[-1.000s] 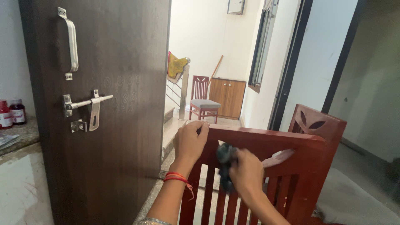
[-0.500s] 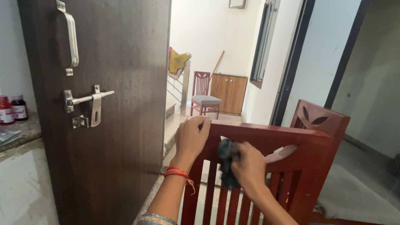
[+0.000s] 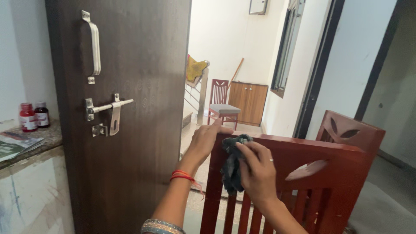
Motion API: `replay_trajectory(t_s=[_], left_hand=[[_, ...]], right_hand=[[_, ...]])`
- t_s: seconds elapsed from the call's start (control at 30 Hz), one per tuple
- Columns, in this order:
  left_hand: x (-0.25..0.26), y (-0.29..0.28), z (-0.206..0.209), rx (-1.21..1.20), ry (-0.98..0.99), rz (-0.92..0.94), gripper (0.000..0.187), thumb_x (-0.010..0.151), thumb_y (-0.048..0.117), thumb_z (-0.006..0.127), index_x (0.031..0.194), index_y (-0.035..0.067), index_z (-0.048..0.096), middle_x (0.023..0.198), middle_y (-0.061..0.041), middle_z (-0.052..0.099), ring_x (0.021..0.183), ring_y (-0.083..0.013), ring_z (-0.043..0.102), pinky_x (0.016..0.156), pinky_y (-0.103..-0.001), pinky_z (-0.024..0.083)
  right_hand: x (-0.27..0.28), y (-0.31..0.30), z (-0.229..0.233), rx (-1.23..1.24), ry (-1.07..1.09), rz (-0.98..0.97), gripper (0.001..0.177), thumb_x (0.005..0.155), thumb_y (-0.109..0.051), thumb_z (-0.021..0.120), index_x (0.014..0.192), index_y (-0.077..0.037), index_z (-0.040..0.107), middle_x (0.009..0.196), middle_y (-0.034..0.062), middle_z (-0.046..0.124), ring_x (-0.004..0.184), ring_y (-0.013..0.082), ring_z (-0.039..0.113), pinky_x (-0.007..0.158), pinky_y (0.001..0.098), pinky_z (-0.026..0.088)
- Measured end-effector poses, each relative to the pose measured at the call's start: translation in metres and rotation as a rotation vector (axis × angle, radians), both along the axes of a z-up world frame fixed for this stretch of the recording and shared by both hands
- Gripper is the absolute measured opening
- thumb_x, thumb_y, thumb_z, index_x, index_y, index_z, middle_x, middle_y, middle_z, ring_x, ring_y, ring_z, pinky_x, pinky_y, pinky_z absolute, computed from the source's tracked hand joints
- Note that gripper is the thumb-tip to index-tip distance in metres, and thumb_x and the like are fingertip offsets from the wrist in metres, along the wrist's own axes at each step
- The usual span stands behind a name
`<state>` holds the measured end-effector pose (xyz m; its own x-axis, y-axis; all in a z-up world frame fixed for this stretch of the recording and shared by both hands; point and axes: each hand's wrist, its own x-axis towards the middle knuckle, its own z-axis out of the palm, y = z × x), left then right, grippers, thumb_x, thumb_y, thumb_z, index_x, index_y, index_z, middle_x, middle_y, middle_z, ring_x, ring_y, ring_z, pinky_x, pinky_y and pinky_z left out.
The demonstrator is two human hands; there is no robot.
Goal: The person wipes the edge of a dark wooden table with a dark cloth, then moves to wipe the backrest of a wooden chair. The person uses a cloth to clean the surfaces of the furniture.
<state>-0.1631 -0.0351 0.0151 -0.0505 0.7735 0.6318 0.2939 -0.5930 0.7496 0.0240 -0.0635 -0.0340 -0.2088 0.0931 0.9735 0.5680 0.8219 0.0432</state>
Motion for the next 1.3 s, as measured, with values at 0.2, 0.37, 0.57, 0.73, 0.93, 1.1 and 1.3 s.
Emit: replay_trajectory(t_s=[0.2,0.37,0.57,0.73,0.93,1.1,1.3], left_hand=[[0.001,-0.006,0.0,-0.002,0.047,0.114,0.064,0.101,0.05,0.034,0.101,0.009,0.084,0.11,-0.016,0.079,0.114,-0.03,0.069,0.105,-0.035,0.044],[0.003,-0.004,-0.003,0.007,0.017,0.083,0.065,0.101,0.05,0.034,0.1,0.008,0.083,0.106,-0.017,0.081,0.111,-0.0311,0.073,0.104,-0.036,0.047],[0.001,-0.002,-0.003,-0.024,0.0,0.111,0.061,0.1,0.049,0.036,0.105,0.009,0.081,0.108,-0.018,0.079,0.112,-0.0308,0.071,0.103,-0.036,0.047],[0.001,-0.005,-0.003,0.046,0.017,0.071,0.062,0.101,0.046,0.034,0.1,0.007,0.083,0.109,-0.016,0.08,0.113,-0.0289,0.071,0.105,-0.034,0.045],[0.003,-0.014,0.001,0.052,0.007,0.092,0.061,0.1,0.045,0.035,0.099,0.009,0.083,0.106,-0.015,0.081,0.108,-0.0296,0.073,0.103,-0.033,0.047],[0.001,-0.012,0.0,-0.056,0.014,0.118,0.057,0.102,0.044,0.037,0.104,0.01,0.082,0.101,-0.02,0.078,0.104,-0.0332,0.074,0.098,-0.037,0.052],[0.0,-0.006,-0.006,0.094,0.005,0.089,0.058,0.1,0.041,0.036,0.097,0.008,0.083,0.106,-0.013,0.081,0.11,-0.0286,0.073,0.103,-0.033,0.048]], right_hand=[[-0.016,0.025,-0.037,0.017,-0.121,-0.138,0.054,0.071,0.01,0.071,0.122,-0.006,0.073,0.124,0.0179,0.063,0.093,0.0323,0.063,0.073,0.0407,0.058],[0.001,0.035,-0.048,0.166,-0.456,-0.155,0.048,0.071,0.004,0.072,0.118,-0.006,0.074,0.122,0.0177,0.065,0.09,0.0295,0.063,0.068,0.0393,0.059],[-0.003,0.062,0.007,0.22,-0.23,-0.234,0.027,0.078,-0.004,0.073,0.104,-0.009,0.078,0.117,0.0096,0.068,0.092,0.03,0.065,0.062,0.0385,0.058],[-0.022,0.038,-0.024,0.196,-0.242,-0.131,0.017,0.086,-0.006,0.075,0.103,-0.008,0.078,0.12,0.0084,0.068,0.097,0.0287,0.066,0.063,0.0347,0.059],[-0.018,0.029,-0.023,0.281,-0.477,-0.118,0.034,0.07,0.002,0.07,0.101,-0.009,0.078,0.118,0.0095,0.068,0.088,0.0278,0.063,0.066,0.0365,0.057],[-0.025,0.049,-0.008,0.214,-0.208,-0.145,0.032,0.074,0.002,0.07,0.105,-0.005,0.077,0.117,0.0103,0.068,0.09,0.0294,0.062,0.066,0.0389,0.056],[-0.032,0.017,-0.064,0.198,-0.44,-0.055,0.039,0.067,0.001,0.069,0.105,-0.008,0.076,0.119,0.0099,0.066,0.095,0.0284,0.063,0.074,0.0382,0.059]])
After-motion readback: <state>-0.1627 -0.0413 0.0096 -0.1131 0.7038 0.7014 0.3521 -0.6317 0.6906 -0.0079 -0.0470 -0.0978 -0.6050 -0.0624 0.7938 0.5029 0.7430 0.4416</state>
